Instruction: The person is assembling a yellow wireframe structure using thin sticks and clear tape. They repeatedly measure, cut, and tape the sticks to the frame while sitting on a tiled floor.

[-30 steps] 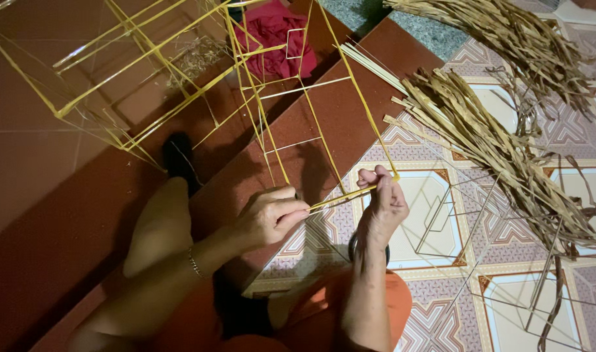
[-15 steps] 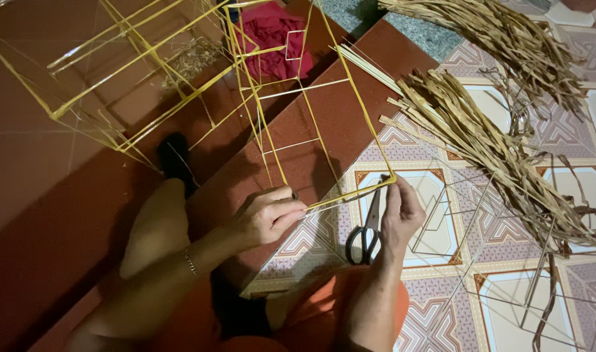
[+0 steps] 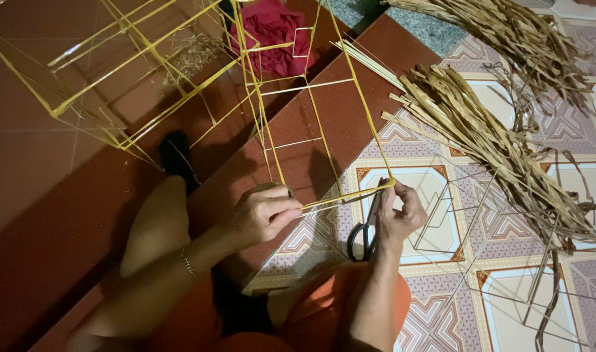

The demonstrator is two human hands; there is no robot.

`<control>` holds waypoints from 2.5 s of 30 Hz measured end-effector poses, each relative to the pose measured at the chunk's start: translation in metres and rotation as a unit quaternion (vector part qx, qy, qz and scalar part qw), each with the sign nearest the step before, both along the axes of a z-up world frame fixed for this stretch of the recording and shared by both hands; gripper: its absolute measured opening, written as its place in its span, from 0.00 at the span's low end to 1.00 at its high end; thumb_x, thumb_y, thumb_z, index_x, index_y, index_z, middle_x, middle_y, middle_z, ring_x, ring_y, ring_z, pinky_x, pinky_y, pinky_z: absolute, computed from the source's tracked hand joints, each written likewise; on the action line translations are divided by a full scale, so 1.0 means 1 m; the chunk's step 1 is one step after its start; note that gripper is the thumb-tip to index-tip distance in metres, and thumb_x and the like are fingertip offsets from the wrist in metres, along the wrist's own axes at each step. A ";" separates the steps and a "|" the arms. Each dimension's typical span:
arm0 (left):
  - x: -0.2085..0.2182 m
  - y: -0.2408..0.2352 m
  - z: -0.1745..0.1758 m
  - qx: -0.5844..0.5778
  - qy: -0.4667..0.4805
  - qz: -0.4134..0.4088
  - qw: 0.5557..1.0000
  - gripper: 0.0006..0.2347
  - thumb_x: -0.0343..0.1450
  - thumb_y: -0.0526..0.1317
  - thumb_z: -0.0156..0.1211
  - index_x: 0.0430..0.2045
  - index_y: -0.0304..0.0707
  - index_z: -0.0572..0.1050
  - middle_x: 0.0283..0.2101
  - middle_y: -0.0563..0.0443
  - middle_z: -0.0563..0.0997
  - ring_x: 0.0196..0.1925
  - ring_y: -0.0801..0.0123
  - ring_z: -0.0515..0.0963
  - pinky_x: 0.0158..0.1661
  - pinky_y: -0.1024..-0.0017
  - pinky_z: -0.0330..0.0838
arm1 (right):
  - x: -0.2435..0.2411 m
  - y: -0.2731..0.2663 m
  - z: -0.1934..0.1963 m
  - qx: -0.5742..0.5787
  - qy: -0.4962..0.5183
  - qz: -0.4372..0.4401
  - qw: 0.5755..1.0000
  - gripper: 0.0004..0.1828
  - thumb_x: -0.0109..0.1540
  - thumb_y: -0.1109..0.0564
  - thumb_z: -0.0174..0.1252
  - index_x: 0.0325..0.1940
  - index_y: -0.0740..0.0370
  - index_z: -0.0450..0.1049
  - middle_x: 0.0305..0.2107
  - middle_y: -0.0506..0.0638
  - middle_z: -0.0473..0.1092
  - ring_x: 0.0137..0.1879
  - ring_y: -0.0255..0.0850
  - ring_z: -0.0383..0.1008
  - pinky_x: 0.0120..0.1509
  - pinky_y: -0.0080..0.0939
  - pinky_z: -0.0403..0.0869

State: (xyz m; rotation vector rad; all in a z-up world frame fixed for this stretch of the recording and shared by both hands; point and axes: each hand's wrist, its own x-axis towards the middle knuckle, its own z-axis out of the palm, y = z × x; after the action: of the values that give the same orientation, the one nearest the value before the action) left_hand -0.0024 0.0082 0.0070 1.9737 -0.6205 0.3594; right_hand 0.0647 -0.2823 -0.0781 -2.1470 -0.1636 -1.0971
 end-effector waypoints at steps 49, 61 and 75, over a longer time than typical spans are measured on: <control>0.018 0.011 -0.065 -0.053 0.270 0.066 0.959 0.10 0.67 0.41 0.68 0.36 0.40 0.76 0.23 0.55 0.79 0.24 0.73 0.76 0.26 0.70 0.69 | -0.035 -0.089 -0.153 0.344 0.506 -0.043 0.790 0.16 0.63 0.54 0.60 0.50 0.62 0.66 0.24 0.56 0.70 0.24 0.45 0.65 0.24 0.44 0.61; 0.019 0.020 -0.018 0.094 0.353 0.088 0.927 0.12 0.67 0.49 0.68 0.31 0.42 0.79 0.27 0.49 0.83 0.28 0.67 0.82 0.32 0.62 0.75 | -0.175 -0.018 -0.057 0.477 0.276 0.359 0.753 0.27 0.74 0.34 0.44 0.41 0.61 0.69 0.18 0.46 0.65 0.21 0.34 0.62 0.24 0.32 0.63; 0.001 0.023 -0.027 0.020 0.239 0.089 0.967 0.08 0.67 0.44 0.62 0.32 0.45 0.82 0.33 0.50 0.87 0.28 0.63 0.85 0.33 0.64 0.76 | -0.231 0.038 -0.016 0.409 0.226 0.371 0.803 0.25 0.73 0.38 0.44 0.47 0.62 0.71 0.20 0.45 0.65 0.24 0.34 0.62 0.26 0.32 0.63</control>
State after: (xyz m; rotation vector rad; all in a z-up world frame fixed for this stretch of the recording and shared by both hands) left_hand -0.0009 0.0310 -0.0200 2.0601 -0.1426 -0.0302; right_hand -0.1661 -0.2444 -0.0938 -1.2759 -0.2254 -0.1026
